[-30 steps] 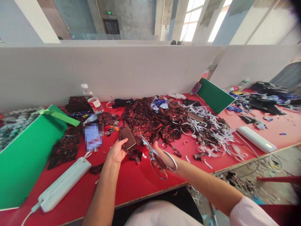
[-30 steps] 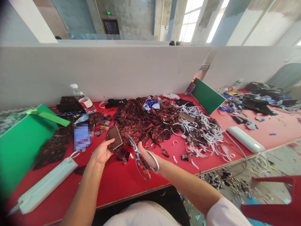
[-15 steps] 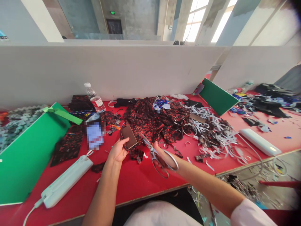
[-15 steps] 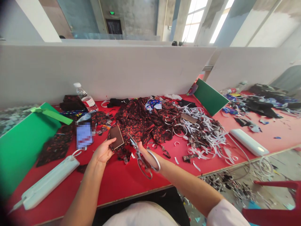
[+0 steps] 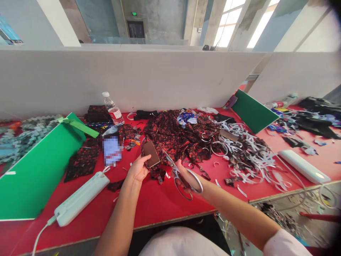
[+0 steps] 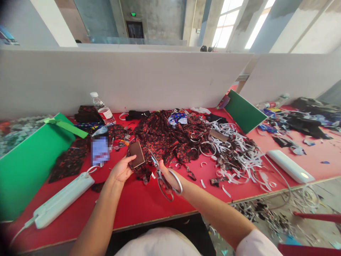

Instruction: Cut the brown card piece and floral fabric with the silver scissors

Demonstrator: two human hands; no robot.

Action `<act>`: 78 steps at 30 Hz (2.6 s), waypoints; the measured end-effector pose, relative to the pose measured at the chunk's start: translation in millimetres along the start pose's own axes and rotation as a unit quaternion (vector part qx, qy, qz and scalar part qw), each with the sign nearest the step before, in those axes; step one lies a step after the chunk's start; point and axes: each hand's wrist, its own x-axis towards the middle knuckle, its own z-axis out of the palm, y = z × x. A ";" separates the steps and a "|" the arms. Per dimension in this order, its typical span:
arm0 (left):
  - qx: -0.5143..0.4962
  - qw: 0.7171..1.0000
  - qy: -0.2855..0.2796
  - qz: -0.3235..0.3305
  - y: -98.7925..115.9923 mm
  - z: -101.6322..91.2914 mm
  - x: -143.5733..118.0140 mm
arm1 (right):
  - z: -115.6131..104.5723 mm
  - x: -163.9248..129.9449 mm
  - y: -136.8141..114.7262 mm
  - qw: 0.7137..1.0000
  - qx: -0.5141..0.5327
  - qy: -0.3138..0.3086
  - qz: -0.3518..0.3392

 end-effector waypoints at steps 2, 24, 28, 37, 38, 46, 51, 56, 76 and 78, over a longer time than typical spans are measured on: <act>0.002 1.000 0.001 0.000 -0.7 0.0 0.4 | -0.5 1.0 1.4 1.000 -0.002 0.003 -0.006; 0.009 1.000 -0.009 -0.007 -6.6 -0.1 0.0 | -4.5 13.3 1.8 0.997 0.062 -0.032 0.015; 0.010 1.000 -0.012 -0.008 -5.5 1.0 -1.0 | -3.3 11.2 0.2 0.998 0.056 -0.039 -0.001; -0.003 1.000 -0.012 -0.011 -7.4 1.9 -1.7 | -3.3 10.9 4.6 0.999 0.048 -0.011 0.012; -0.005 1.000 -0.012 -0.011 -7.9 1.7 -1.4 | -3.8 11.8 4.8 0.998 0.058 -0.020 0.016; -0.014 1.000 -0.003 -0.011 -4.4 1.8 -1.6 | -3.0 6.9 -2.6 0.997 0.071 -0.041 0.016; -0.018 1.000 0.002 -0.010 -2.5 2.5 -2.9 | -4.2 4.7 -2.7 0.997 0.064 -0.049 0.017; -0.017 1.000 -0.001 -0.012 -3.5 2.0 -2.4 | -4.6 5.2 -2.2 0.996 0.064 -0.053 0.018; -0.004 1.000 -0.010 -0.013 -4.7 0.0 -0.4 | -6.6 6.6 -2.3 0.992 0.094 -0.064 0.046; -0.004 1.000 -0.012 -0.013 -4.7 0.0 -0.2 | -7.0 5.3 -2.6 0.992 0.095 -0.067 0.040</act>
